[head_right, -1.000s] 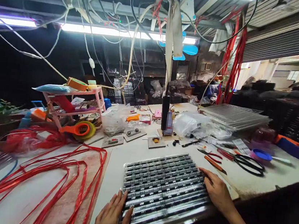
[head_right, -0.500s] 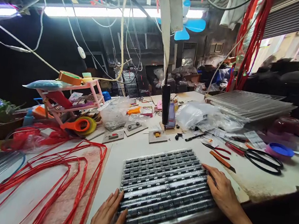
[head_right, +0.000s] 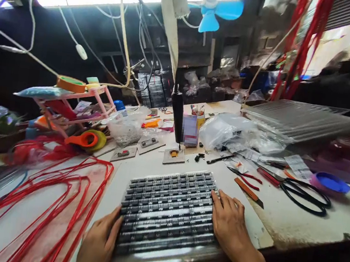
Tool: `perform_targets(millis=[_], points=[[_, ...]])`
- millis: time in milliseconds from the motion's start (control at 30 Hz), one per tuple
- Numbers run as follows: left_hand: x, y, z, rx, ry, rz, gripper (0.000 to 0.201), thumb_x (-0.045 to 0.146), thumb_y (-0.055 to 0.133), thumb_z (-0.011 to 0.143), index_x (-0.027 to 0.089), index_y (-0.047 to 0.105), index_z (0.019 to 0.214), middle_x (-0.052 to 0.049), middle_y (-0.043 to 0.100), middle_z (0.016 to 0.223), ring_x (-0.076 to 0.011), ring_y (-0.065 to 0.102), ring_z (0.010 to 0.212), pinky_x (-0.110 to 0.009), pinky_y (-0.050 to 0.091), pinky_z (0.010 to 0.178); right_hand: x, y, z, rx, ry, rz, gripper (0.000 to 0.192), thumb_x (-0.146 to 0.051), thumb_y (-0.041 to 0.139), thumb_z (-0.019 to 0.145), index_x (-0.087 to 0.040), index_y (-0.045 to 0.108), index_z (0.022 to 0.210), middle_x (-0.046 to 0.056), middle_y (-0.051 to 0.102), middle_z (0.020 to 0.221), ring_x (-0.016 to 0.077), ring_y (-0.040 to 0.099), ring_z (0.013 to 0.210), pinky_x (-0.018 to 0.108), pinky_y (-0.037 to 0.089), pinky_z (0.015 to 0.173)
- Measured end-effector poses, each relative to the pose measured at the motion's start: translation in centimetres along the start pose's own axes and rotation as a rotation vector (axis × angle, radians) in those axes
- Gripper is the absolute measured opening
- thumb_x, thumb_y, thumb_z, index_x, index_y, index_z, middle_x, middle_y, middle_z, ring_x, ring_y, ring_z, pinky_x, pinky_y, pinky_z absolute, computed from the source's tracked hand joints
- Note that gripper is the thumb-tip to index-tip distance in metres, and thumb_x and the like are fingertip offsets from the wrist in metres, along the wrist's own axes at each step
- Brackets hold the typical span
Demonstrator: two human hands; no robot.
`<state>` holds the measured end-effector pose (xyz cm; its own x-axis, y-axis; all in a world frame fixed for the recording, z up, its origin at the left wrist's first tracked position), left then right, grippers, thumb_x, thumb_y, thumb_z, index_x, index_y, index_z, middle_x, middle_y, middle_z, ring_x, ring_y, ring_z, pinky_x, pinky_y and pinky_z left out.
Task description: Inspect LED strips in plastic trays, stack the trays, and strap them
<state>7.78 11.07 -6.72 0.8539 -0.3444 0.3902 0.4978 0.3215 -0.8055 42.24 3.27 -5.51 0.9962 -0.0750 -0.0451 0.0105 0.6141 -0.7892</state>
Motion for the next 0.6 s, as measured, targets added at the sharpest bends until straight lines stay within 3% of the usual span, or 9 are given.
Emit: perform_targets(millis=[233,433,600], points=[[2.4,-0.9,0.0,-0.121,-0.103,-0.155,0.046,0.035,0.038,0.091,0.018,0.048,0.132,-0.010,0.048,0.139,-0.0225,0.043,0.129,-0.049,0.031,0.108,1.6,0.5,-1.5,-0.012,-0.083,0.182,0.044,-0.035,0.025,0.096,-0.017,0.049,0.129,0.015,0.055,0.129,0.0279,0.053,0.117,0.048,0.041,0.089],[2.7,-1.7,0.0,-0.141,-0.238,-0.352,0.042,0.036,0.041,0.090,0.020,0.054,0.127,-0.008,0.049,0.137,-0.0202,0.037,0.133,-0.046,0.025,0.112,2.2,0.7,-2.0,-0.160,0.104,0.473,0.046,-0.045,0.029,0.094,-0.023,0.049,0.130,0.013,0.047,0.138,0.0306,0.044,0.127,0.055,0.040,0.097],[3.6,-3.3,0.3,-0.089,-0.319,-0.646,0.044,0.040,0.049,0.087,0.019,0.057,0.124,-0.008,0.047,0.139,-0.0216,0.037,0.133,-0.043,0.025,0.113,1.8,-2.7,-0.2,-0.129,0.128,0.594,0.048,-0.049,0.036,0.091,-0.026,0.047,0.132,0.008,0.033,0.147,0.0329,0.031,0.134,0.059,0.029,0.107]])
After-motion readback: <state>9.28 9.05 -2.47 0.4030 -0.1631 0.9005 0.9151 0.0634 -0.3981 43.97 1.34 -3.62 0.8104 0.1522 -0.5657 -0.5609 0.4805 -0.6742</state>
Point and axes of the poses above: each hand's wrist, its own z-axis towards the middle knuckle, its own y-axis out of the palm, x = y × z, the point moved 3 cm from there along z, towards the middle knuckle
